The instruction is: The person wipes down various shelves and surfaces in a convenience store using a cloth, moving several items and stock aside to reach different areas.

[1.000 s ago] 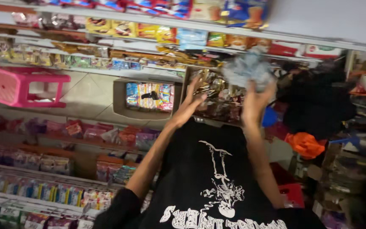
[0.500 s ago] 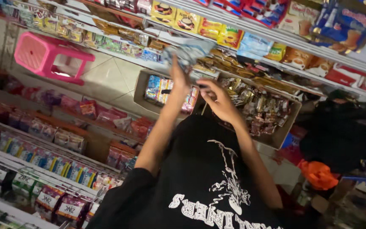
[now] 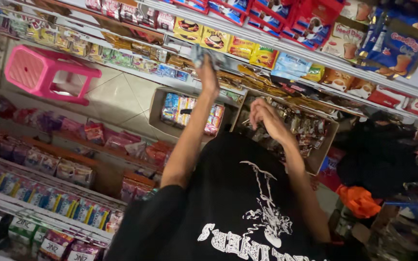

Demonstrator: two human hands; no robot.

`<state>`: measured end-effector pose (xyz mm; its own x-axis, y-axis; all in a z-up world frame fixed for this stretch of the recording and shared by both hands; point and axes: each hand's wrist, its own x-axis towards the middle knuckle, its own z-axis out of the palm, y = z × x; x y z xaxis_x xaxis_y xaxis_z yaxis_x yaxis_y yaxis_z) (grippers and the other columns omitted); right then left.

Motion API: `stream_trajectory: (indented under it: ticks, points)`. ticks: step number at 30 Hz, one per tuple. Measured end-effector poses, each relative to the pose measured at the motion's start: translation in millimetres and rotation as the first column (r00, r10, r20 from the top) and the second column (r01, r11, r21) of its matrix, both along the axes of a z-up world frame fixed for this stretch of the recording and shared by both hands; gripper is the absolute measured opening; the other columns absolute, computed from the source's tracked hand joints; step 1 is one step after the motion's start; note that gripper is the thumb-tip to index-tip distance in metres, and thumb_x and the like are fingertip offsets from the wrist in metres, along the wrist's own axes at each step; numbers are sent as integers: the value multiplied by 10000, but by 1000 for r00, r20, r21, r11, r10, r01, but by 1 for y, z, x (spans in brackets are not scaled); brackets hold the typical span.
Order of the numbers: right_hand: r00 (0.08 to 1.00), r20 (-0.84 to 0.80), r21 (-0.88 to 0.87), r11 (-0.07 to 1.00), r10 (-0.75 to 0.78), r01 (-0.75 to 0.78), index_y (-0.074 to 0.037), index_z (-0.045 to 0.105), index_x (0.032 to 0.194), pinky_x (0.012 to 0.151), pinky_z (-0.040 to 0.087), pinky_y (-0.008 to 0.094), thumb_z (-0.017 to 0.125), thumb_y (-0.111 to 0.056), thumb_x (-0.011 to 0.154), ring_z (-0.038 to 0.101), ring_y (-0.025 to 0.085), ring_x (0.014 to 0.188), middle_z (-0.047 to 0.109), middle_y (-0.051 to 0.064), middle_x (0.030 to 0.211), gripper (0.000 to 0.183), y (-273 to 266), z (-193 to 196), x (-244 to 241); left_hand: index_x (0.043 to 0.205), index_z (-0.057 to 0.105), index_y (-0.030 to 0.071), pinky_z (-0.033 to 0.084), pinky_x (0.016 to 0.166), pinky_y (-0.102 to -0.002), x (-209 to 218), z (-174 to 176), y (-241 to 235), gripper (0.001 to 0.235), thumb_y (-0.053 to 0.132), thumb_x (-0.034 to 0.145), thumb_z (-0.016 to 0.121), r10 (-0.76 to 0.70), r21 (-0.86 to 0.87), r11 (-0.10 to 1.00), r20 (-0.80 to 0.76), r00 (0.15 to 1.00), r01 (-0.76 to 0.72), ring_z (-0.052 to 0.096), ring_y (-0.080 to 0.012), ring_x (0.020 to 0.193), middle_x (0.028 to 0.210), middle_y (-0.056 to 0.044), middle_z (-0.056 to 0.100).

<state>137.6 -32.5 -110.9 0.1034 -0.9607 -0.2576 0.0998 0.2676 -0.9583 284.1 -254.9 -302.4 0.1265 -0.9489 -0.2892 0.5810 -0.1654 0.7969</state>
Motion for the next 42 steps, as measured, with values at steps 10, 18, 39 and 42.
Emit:
stream_trajectory:
  ticks: [10,18,39,42]
  points:
    - [989,-98,-69,993,-106,100,-39,466,756,574,270,275,335,157,613,394,111,637,422,8,679,276,-7,-31,-12,1328,466,-72,394,1107,-435,82,24,-76,481,275,1041,635,54,-82,995,-54,997,-59,505,-230,1195,1284,-119,570]
    - [962,-114,-33,968,-249,247,-53,521,821,548,247,272,302,165,579,372,102,633,444,-12,706,392,-30,-39,-13,1450,387,76,377,1063,-337,-10,9,39,592,190,941,668,-267,-25,957,313,911,289,473,-157,1220,1346,-7,478]
    - [968,-159,-81,980,-193,182,-21,544,959,554,304,261,351,207,667,424,99,618,459,7,651,419,-34,-29,0,1669,102,45,383,708,-562,67,22,-34,976,-134,770,440,14,-82,996,393,919,20,600,-456,872,1715,-198,293]
    - [972,-158,-66,984,-175,166,-21,547,959,543,309,259,354,209,650,430,96,612,454,4,648,431,-20,-33,4,1595,100,-94,142,1298,-456,93,36,-60,874,-47,854,562,261,-380,924,711,653,44,250,-375,1553,1652,-286,237]
